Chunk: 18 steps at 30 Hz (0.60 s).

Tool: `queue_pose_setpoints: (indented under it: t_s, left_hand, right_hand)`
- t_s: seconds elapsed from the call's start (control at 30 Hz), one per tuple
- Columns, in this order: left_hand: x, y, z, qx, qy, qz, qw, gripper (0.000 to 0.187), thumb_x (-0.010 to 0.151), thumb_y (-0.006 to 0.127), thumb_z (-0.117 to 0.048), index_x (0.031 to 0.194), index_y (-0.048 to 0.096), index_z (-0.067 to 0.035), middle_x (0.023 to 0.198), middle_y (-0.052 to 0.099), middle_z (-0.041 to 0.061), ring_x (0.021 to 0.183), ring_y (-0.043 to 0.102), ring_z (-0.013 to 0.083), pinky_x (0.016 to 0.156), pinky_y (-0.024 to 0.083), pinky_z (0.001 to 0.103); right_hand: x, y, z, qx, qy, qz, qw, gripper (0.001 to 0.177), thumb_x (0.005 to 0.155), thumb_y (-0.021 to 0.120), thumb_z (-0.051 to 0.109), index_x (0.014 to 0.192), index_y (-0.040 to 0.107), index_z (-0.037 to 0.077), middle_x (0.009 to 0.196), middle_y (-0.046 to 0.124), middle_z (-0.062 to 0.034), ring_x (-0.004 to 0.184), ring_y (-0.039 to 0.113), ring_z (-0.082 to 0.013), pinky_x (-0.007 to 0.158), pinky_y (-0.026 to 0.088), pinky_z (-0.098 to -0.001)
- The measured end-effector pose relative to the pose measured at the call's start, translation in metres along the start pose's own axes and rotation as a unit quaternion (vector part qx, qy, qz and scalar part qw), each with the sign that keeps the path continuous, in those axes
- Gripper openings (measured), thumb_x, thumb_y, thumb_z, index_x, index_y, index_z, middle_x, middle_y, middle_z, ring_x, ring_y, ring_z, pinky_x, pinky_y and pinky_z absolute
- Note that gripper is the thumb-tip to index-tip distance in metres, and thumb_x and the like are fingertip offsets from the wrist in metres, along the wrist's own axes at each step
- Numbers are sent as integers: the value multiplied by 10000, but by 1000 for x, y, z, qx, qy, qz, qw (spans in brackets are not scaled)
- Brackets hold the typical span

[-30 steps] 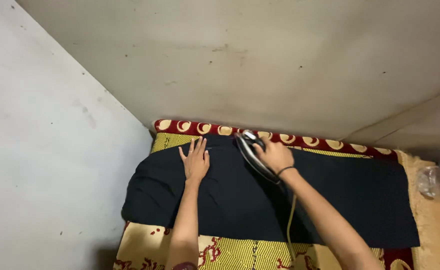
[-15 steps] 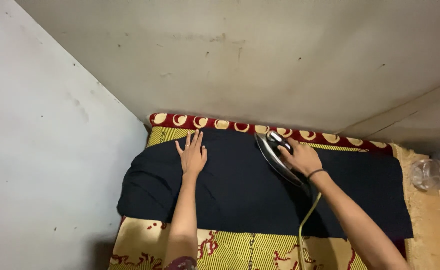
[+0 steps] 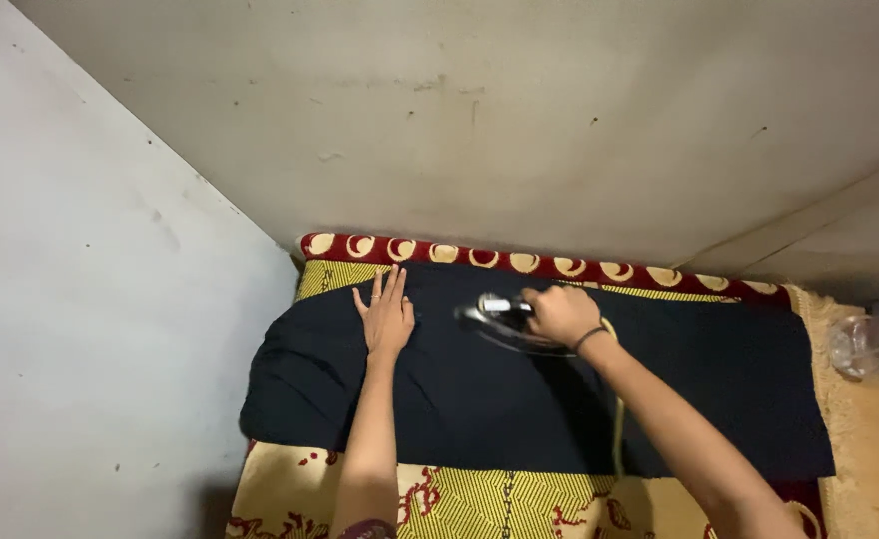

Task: The person lays a dark garment flat on a patterned surface, smooths it by hand, sprays it with water, and then irons it using a steam iron. The garment remains on the surface throughout the clip.

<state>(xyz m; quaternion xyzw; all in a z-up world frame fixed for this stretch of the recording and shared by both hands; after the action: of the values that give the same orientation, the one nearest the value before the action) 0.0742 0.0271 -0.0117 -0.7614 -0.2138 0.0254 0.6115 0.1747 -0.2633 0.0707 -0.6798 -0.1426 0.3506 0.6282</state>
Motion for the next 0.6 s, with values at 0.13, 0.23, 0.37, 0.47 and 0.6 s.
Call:
queue_pose_setpoints:
  t_s: [0.13, 0.23, 0.37, 0.47, 0.6]
  left_hand:
    - [0, 6, 0, 5, 2, 14, 1000, 598, 964, 406, -251, 1561, 387, -273, 1663, 306, -105, 1559, 196, 218, 1192, 71, 705]
    - [1, 0, -2, -8, -4, 15, 1000, 607, 960, 411, -236, 1566, 387, -263, 1660, 316, -97, 1560, 195, 223, 1197, 55, 697]
    - [0, -6, -4, -40, -6, 15, 999, 664, 937, 428, -197, 1594, 339, -228, 1656, 333, -65, 1559, 201, 245, 1194, 49, 693]
    - [0, -9, -5, -41, -10, 25, 999, 711, 925, 418, -193, 1620, 278, -246, 1640, 362, -51, 1558, 202, 240, 1193, 50, 696]
    - [1, -11, -1, -89, -24, 10, 996, 758, 912, 419, -148, 1639, 221, -226, 1573, 469, -17, 1557, 210, 217, 1199, 22, 678]
  right_hand:
    - [22, 14, 1, 89, 74, -48, 992, 368, 833, 618, 454, 1119, 681, 230, 866, 768, -160, 892, 761, -406, 789, 613, -523]
    - [11, -19, 32, 58, 23, -31, 998, 364, 847, 605, 399, 1160, 684, 232, 913, 774, -174, 934, 759, -407, 836, 610, -521]
    - [48, 17, 31, 106, 76, -48, 990, 351, 874, 560, 394, 1141, 674, 197, 887, 757, -168, 899, 754, -419, 805, 609, -526]
    - [51, 1, 41, 109, 60, -61, 990, 363, 856, 572, 403, 1151, 682, 221, 898, 763, -161, 912, 758, -411, 812, 610, -522]
    - [41, -27, 72, 33, -36, -36, 998, 357, 857, 593, 333, 1180, 709, 237, 938, 778, -166, 945, 763, -398, 847, 613, -506]
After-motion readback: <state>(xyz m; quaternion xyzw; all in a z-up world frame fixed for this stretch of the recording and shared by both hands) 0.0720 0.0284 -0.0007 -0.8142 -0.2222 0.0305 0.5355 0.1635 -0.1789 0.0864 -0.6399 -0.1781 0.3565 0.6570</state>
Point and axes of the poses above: each hand's wrist, its own x-axis towards the middle knuckle, its own y-axis out of the palm, z = x × y, the point moved 7 cm from there along x, towards the middle knuckle
